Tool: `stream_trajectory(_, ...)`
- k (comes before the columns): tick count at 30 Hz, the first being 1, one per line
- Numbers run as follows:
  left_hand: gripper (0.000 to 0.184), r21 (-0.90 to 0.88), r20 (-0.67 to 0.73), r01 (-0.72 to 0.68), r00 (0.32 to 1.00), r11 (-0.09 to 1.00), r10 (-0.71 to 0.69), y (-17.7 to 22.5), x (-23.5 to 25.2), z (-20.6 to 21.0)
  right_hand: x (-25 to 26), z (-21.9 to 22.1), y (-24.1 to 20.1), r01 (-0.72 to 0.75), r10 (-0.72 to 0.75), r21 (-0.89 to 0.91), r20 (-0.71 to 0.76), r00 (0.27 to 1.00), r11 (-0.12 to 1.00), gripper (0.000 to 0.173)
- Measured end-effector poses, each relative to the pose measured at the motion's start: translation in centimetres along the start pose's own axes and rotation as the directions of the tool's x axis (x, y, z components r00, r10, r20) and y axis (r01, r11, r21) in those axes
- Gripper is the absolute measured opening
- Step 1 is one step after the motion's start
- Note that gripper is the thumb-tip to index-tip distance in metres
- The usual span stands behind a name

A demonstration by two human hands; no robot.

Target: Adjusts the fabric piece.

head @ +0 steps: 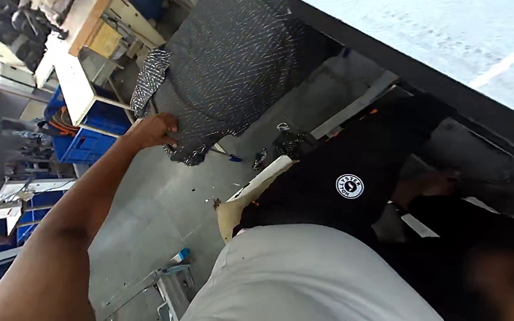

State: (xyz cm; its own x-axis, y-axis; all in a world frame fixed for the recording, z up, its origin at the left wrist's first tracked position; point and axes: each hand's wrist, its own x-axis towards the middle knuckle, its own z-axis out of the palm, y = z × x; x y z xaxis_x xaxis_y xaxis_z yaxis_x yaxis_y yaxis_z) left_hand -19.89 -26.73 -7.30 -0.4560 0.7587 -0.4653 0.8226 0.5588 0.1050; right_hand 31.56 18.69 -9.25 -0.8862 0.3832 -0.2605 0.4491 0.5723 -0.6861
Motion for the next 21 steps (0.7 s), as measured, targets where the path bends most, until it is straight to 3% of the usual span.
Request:
stream_trajectory(5, 0.040, 0.069, -0.068, -0.165, 0.983, 0.984, 0.170, -0.1, 0.2, 2.0, 2.5, 0.2, -0.4, 0.082, -0.072, -0.115, 0.090, 0.993, 0.990, 0.032)
stream_trajectory(11, 0.016, -0.013, -0.142, -0.275, 0.952, 0.961, 0.270, -0.5, -0.4, 2.3, 3.0, 1.5, 0.1, 0.115, -0.106, -0.108, 0.088, 0.990, 0.987, 0.032)
stream_trajectory(14, 0.016, -0.144, -0.130, -0.233, 0.968, 0.962, 0.215, -1.3, -0.8, 1.9, 2.8, 2.1, 0.9, 0.111, -0.101, -0.089, 0.114, 0.988, 0.990, 0.032)
stream_trajectory(18, 0.016, -0.307, -0.164, -0.058, 0.986, 0.950, 0.007, -1.2, -1.4, 2.1, 2.9, 1.9, 1.0, 0.093, -0.082, -0.104, 0.105, 0.991, 0.990, 0.032)
stream_trajectory(21, 0.013, -0.235, -0.226, -0.065, 0.974, 0.970, 0.011, 0.1, -1.9, 3.1, 3.2, 2.0, 1.0, 0.103, -0.093, -0.113, 0.091, 0.992, 0.988, 0.032)
